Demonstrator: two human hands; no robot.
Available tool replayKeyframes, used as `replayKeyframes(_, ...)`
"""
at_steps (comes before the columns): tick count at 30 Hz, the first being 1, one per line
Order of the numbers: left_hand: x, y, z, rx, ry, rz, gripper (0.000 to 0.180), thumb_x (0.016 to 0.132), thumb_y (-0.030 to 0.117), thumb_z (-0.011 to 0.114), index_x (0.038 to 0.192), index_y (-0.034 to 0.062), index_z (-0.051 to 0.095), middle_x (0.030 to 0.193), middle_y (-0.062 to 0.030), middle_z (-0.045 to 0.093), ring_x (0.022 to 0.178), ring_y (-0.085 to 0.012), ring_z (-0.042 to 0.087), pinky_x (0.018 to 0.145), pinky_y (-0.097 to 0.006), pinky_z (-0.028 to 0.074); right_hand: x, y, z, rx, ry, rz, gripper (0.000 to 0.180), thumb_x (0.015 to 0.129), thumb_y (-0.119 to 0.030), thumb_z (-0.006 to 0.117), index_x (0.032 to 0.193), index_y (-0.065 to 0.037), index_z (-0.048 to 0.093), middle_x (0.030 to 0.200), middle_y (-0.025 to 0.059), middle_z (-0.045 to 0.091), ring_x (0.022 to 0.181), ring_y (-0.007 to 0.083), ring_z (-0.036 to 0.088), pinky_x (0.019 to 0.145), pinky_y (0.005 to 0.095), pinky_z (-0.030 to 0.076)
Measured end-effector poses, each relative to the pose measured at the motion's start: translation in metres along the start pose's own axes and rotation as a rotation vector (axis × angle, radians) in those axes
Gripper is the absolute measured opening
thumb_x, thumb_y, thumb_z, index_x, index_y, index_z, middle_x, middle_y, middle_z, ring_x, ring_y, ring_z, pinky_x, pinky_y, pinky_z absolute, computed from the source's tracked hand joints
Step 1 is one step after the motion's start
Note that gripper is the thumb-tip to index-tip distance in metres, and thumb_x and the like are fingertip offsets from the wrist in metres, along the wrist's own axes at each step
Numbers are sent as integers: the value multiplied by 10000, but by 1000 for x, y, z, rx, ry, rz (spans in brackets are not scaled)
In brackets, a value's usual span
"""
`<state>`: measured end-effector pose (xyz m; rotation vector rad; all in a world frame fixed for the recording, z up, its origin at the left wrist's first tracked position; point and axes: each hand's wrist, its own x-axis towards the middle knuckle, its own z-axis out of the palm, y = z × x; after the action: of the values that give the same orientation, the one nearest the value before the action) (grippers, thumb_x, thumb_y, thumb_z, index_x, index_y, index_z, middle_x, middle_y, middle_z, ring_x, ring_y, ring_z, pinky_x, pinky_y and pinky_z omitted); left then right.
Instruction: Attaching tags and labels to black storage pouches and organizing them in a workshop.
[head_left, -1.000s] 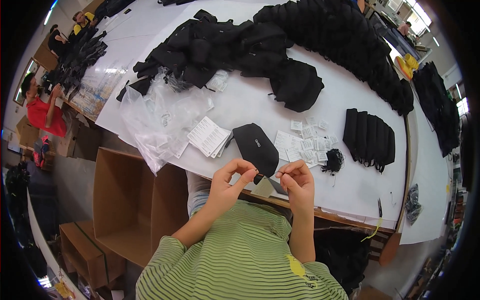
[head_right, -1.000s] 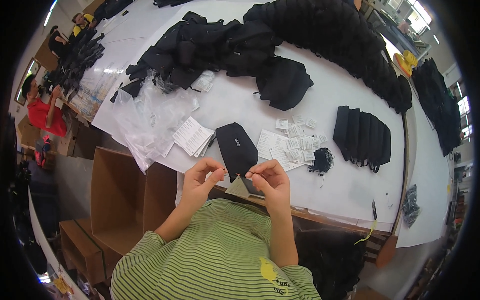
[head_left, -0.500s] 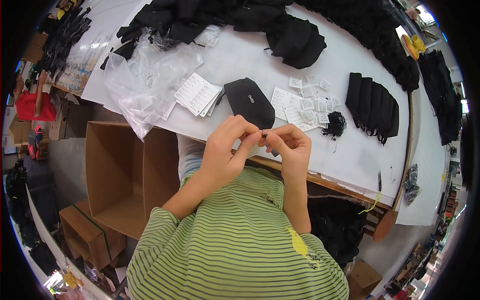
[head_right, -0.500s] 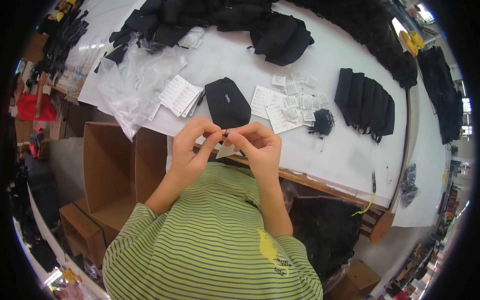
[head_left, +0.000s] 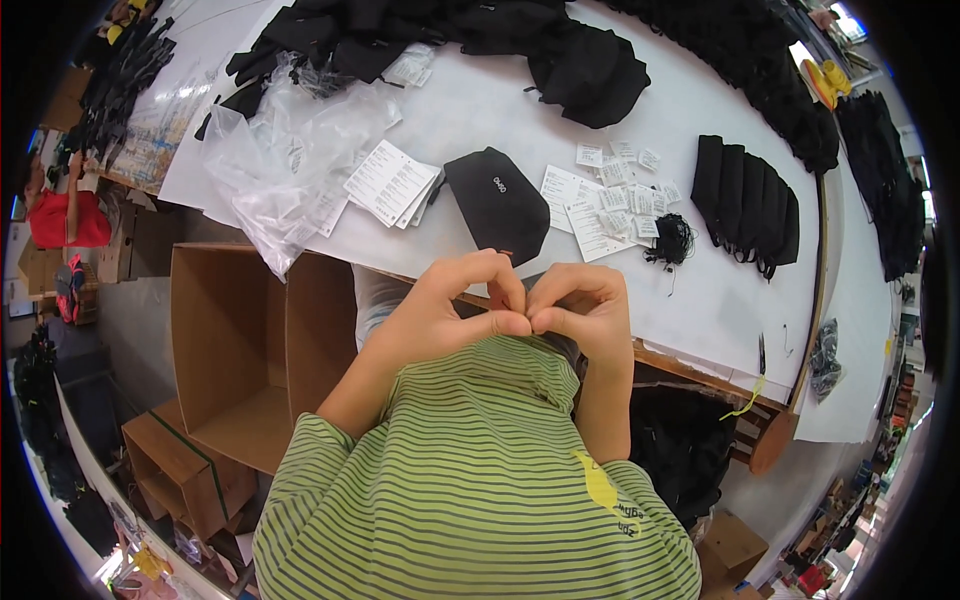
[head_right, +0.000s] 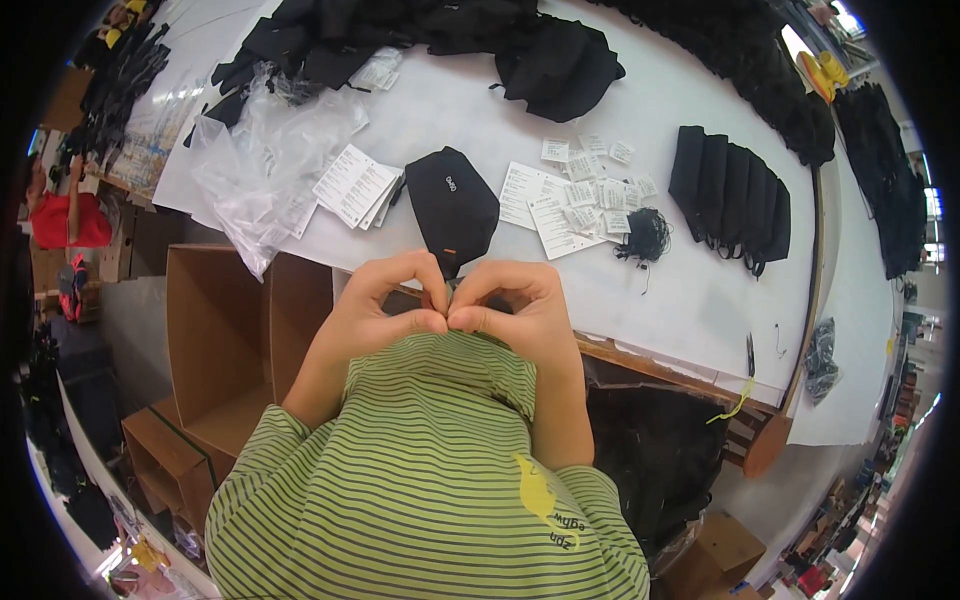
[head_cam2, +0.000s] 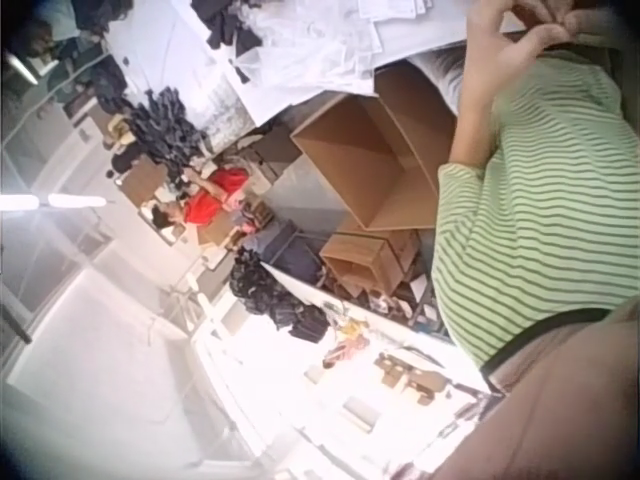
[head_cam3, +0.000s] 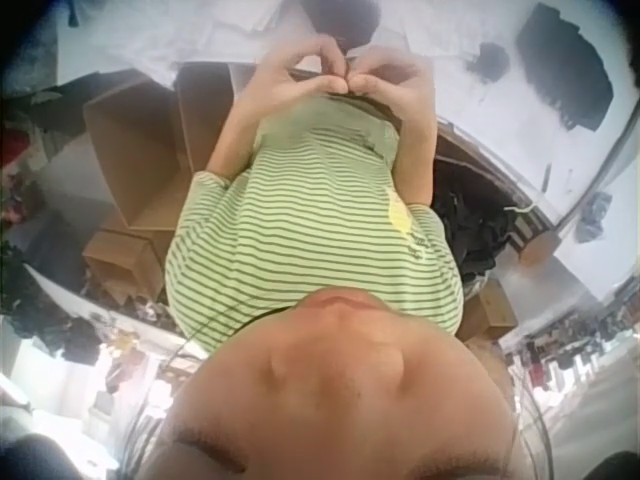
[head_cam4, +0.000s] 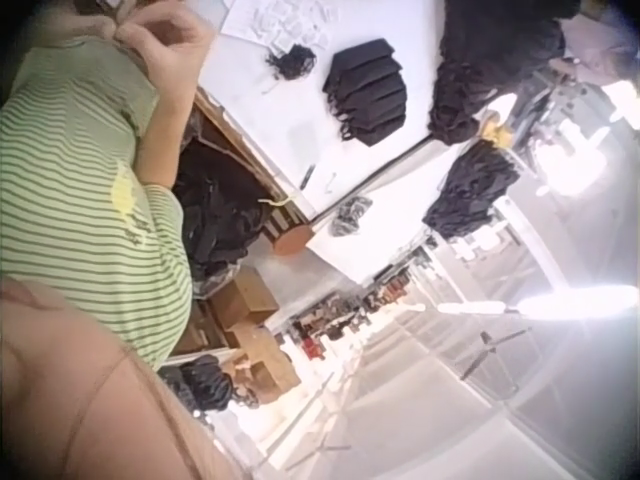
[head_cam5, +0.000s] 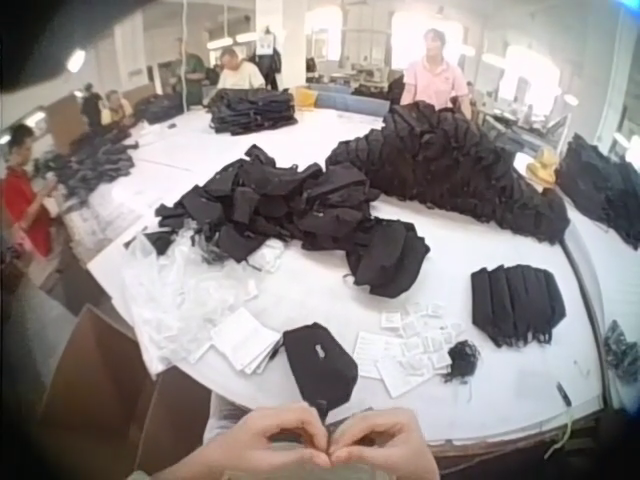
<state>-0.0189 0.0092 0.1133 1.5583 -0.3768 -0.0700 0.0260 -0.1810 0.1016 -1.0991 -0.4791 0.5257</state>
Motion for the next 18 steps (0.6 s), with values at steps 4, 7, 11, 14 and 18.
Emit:
replayKeyframes(4,-6,1,3,-162,18,-190,211,754,120,771,832,44,590,772,13,560,724,-84,531,682,-245,432,-4,2,-1,-37,-48,-42,79,724,62,727,761,26,666,748,74,653,682,122,596,608,231,469)
replayKeyframes(7,-10,-6,8,-212,29,-176,221,761,126,772,849,44,586,786,14,558,722,-80,530,694,-238,434,-7,2,3,-16,-37,-43,82,729,52,732,766,25,665,757,75,651,694,122,598,619,235,464)
replayKeyframes(11,-15,-10,11,-223,121,-150,191,794,131,745,868,26,605,772,5,555,710,-83,529,676,-233,428,-3,-1,10,-35,15,16,74,764,12,721,785,15,650,744,54,631,694,113,584,641,238,457)
replayKeyframes(14,-14,-7,14,-92,146,-184,148,830,147,705,843,28,619,738,-13,563,682,-89,537,639,-252,429,13,1,3,-58,35,89,99,823,-59,689,779,9,632,729,40,613,688,102,571,646,235,457)
replayKeyframes(18,-16,-6,21,302,-58,-214,181,853,212,670,791,46,629,675,-48,542,646,-150,546,618,-315,435,44,19,1,-760,43,-36,206,774,-165,713,920,-47,628,847,53,628,815,190,602,739,305,474)
